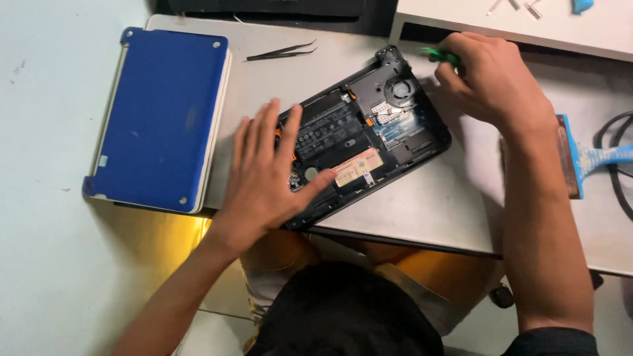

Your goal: Disassembling a laptop by removing screws and using a prying tool to separate the case, then inspecting internal components.

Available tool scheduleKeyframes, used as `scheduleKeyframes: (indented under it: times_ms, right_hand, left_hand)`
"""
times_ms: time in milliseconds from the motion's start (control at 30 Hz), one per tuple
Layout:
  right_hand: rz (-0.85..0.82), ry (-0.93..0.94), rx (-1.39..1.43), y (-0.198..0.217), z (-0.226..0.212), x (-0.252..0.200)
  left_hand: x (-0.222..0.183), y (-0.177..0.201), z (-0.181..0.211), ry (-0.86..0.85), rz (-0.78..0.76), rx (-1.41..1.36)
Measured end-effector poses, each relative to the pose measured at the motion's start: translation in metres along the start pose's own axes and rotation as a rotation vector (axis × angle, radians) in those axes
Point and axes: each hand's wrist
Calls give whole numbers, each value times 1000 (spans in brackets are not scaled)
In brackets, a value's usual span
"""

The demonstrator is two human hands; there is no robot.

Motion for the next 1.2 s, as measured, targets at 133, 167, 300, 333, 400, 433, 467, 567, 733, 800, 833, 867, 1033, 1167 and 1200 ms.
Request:
scheduleKeyframes:
  times_ms: [133,167,300,333,400,433,467,567,733,800,833,867,1033,1167,1200]
  right_hand:
    - [8,-16,5,8,9,-1]
    - [-32,-111,5,13,9,-2]
    - [-31,-203,24,31,7,-7]
    - [-24,-202,15,34,6,-7]
    - [-21,-204,5,36,7,-8]
    - [5,-174,-39,34,11,-10]
    - [31,-143,-82,31,14,-12]
    - [42,-112,-109,27,11,-12]
    - [29,-68,-91,17,9,-7]
    - [14,-61,-99,16,9,-6]
    - [8,-62,-96,17,7,-6]
    - [2,-63,-93,17,6,-5]
    - [11,-1,-78,21,-1,-5]
    - [-95,-27,162,39,-35,3]
    - [-102,-25,162,40,-42,3]
  left_hand:
    - [10,-39,30,-80,-25,-3]
    - [13,-45,32,-93,0,27]
    - [7,-33,21,-183,51,-12]
    - [5,-30,19,-242,33,-36]
    - [2,-27,17,-302,12,-63]
    - [2,-25,18,-359,15,-88]
    - [2,-24,18,-416,17,-114]
    - [17,-29,20,-464,-8,-114]
    - [64,-42,19,-533,-69,-130]
    - [84,-42,21,-561,-67,-160]
    - [95,-39,21,-546,-112,-210]
    - [107,-38,21,-532,-156,-259]
    - [167,-8,12,-435,-225,-483]
    - [174,-24,2,-491,122,-630]
    - [173,-38,-1,-484,122,-634]
Point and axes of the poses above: each hand's wrist, its own x-axis towards the middle knuckle, its own y-axis out of the back of the hand, z = x × y, and after that the axes turned 4 degrees about z, right-handed
